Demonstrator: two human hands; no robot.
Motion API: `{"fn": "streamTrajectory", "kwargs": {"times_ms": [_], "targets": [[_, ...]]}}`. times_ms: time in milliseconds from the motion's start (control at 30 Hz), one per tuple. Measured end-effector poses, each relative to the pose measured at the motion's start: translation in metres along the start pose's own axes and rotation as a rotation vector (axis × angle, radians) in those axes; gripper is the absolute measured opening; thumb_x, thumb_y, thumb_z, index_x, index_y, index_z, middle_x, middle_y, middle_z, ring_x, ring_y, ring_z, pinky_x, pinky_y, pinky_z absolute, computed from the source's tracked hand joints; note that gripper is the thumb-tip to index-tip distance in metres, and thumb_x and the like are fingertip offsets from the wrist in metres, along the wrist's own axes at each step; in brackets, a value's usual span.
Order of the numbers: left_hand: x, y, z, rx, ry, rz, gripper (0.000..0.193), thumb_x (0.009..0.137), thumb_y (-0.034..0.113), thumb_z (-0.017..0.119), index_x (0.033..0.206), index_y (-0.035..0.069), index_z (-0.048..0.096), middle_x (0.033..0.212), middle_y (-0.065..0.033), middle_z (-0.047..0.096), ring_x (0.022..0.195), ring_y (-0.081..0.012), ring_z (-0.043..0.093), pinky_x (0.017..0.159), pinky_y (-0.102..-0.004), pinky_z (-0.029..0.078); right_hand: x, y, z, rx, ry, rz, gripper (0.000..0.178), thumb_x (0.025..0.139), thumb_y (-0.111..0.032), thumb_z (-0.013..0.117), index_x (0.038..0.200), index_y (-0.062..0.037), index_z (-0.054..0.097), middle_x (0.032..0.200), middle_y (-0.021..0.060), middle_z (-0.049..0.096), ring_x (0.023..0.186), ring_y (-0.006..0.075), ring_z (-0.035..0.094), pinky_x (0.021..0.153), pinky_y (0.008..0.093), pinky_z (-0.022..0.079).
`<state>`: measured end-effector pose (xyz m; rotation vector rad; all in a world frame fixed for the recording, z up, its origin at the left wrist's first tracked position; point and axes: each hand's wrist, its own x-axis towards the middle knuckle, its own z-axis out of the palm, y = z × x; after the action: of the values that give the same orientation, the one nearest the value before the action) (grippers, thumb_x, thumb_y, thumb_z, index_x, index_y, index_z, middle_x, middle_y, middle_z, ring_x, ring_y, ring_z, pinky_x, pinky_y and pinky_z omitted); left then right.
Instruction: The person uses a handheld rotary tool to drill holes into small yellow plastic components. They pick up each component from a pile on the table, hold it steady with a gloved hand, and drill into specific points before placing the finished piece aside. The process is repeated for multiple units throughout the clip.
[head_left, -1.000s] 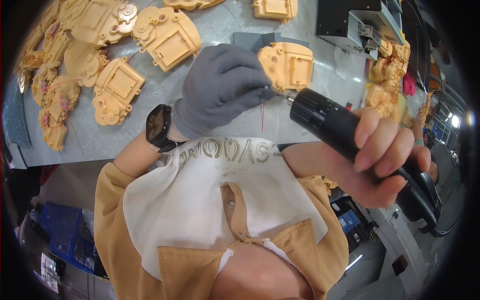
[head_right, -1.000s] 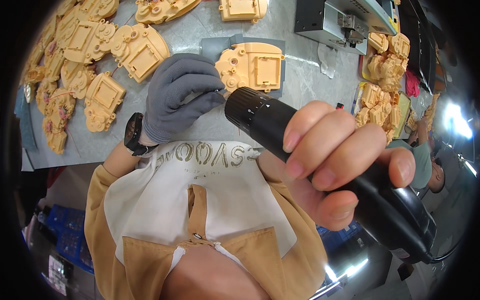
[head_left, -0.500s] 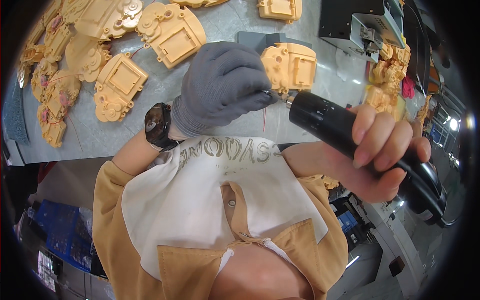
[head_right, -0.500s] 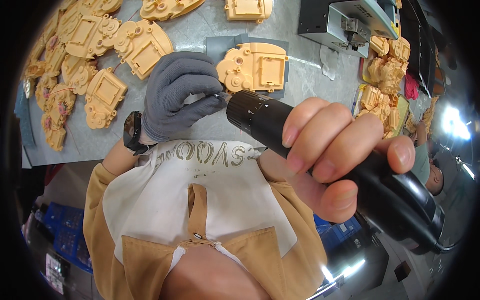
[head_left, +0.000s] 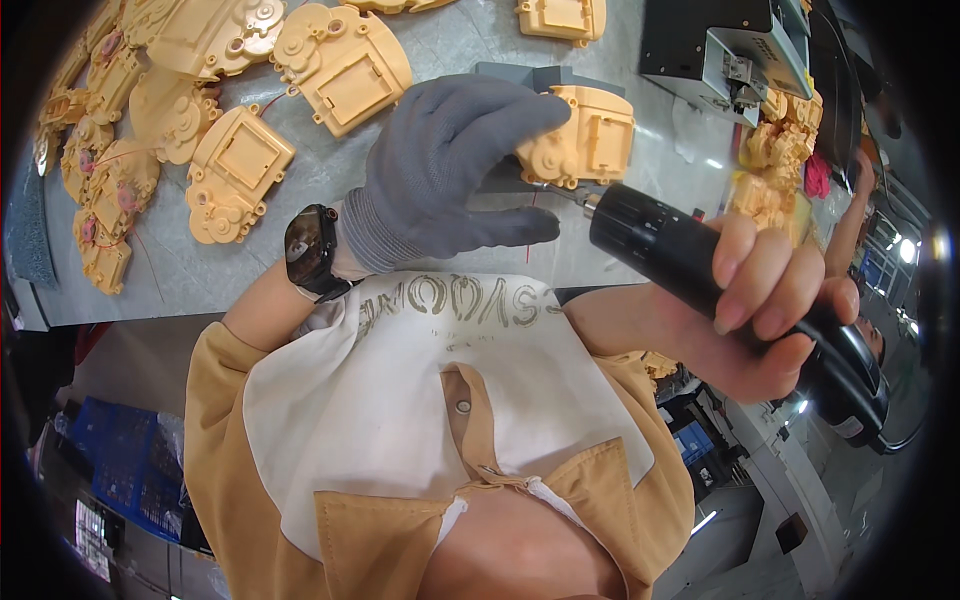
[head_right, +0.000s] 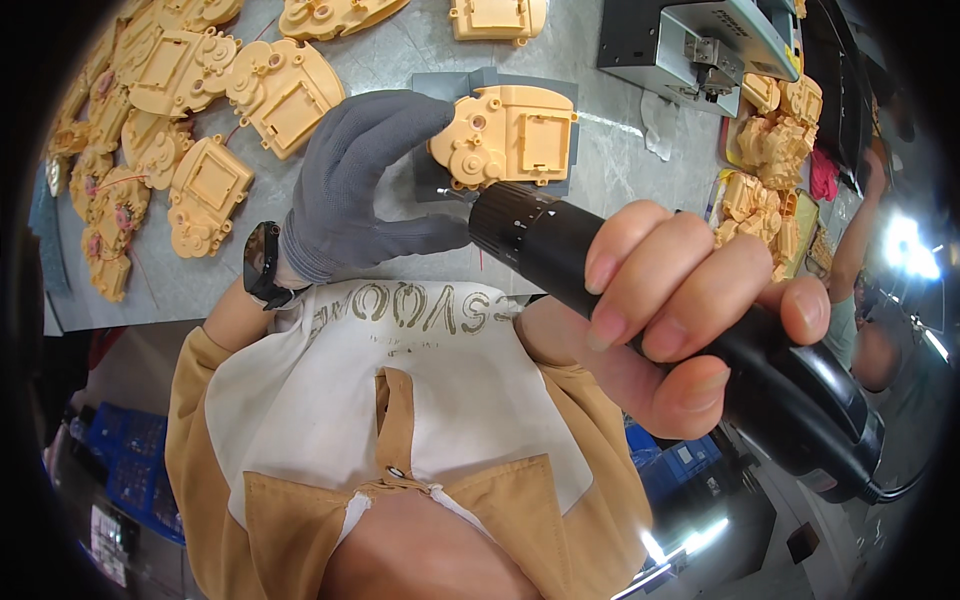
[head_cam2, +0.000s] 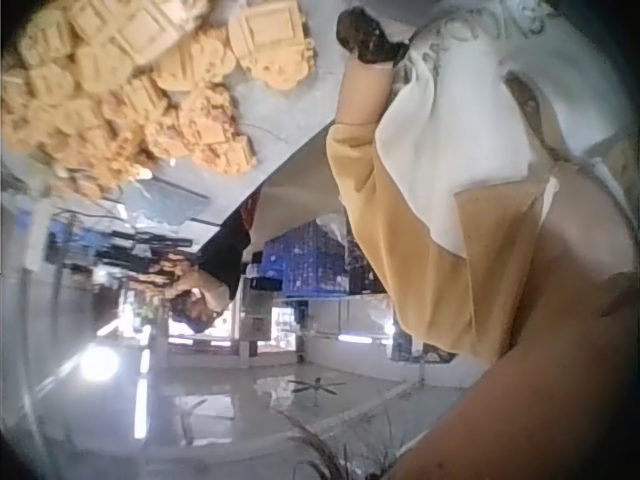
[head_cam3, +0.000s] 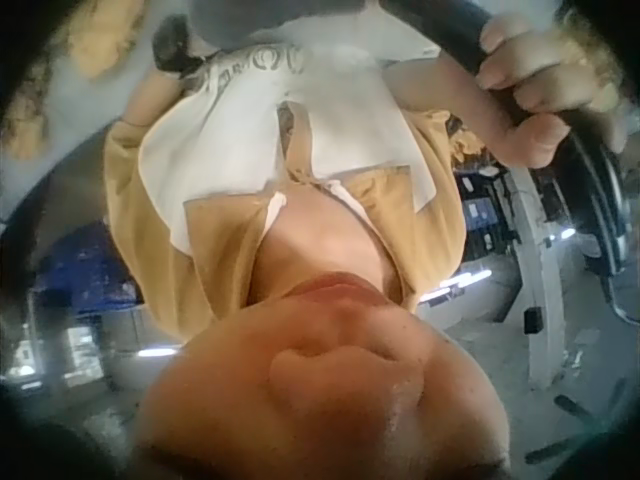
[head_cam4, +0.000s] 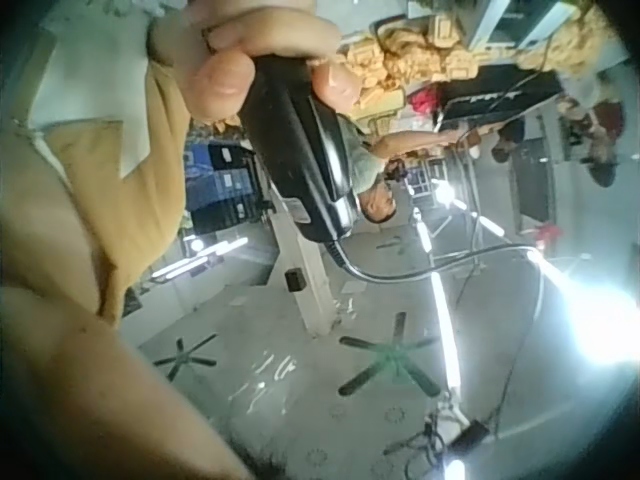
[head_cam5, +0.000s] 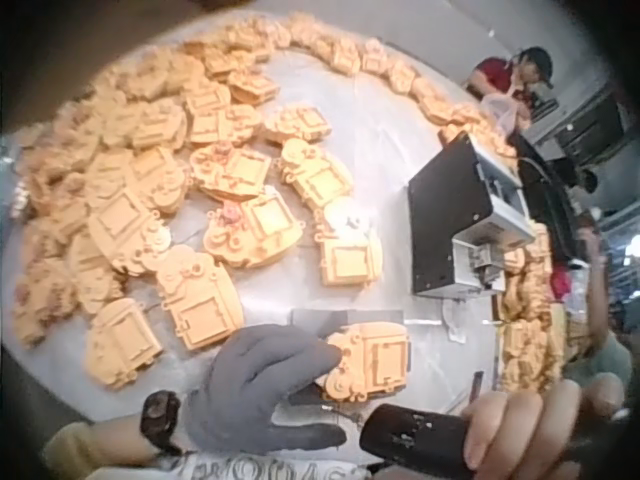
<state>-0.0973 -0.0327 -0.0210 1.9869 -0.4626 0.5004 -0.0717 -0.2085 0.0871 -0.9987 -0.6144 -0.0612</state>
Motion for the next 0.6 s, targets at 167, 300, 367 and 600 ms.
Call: {"fn": "streamTrajectory", "kwargs": {"times_ms": [167, 300, 367, 600], "targets": [[-0.001, 0.001, 0.001, 0.004, -0.052, -0.014, 0.085, 0.049, 0.037, 0.079, 0.122, 0.012, 0.043, 0.115, -0.0065, 0.047, 0.103, -0.0249, 0.047, 0.085, -0.0373, 0.038, -0.001, 0.000, 0.001, -0.024, 0.013, -0.018, 0.032, 0.078, -0.015, 0.054, 0.108, -0.0083, 0.047, 0.071, 0.0002, 0.044, 0.057, 0.0107, 0.044, 0.062, 0.0289, 0.034], [0.000, 0.002, 0.004, 0.067, -0.124, -0.062, 0.095, 0.050, 0.041, 0.079, 0.128, 0.009, 0.036, 0.123, -0.0120, 0.041, 0.108, -0.0301, 0.045, 0.090, -0.0407, 0.037, -0.001, -0.003, 0.000, -0.146, -0.041, 0.023, 0.033, 0.078, -0.014, 0.053, 0.110, -0.0091, 0.047, 0.070, 0.0011, 0.044, 0.055, 0.0119, 0.043, 0.060, 0.0299, 0.033], [0.001, 0.000, 0.005, 0.109, -0.161, -0.068, 0.096, 0.052, 0.042, 0.078, 0.130, 0.008, 0.034, 0.125, -0.0140, 0.039, 0.110, -0.0320, 0.044, 0.091, -0.0416, 0.037, -0.004, 0.000, -0.007, -0.154, -0.095, -0.009, 0.043, 0.080, -0.011, 0.055, 0.119, -0.0096, 0.037, 0.071, 0.0046, 0.045, 0.055, 0.0167, 0.046, 0.057, 0.0330, 0.039], [-0.004, -0.008, 0.014, 0.126, -0.175, -0.081, 0.083, 0.059, 0.040, 0.074, 0.129, 0.012, 0.038, 0.126, -0.0132, 0.039, 0.113, -0.0317, 0.042, 0.093, -0.0419, 0.036, -0.009, 0.003, -0.004, -0.233, -0.104, 0.064, 0.038, 0.079, -0.010, 0.051, 0.117, -0.0111, 0.045, 0.070, 0.0033, 0.045, 0.056, 0.0147, 0.044, 0.059, 0.0319, 0.034]]}}
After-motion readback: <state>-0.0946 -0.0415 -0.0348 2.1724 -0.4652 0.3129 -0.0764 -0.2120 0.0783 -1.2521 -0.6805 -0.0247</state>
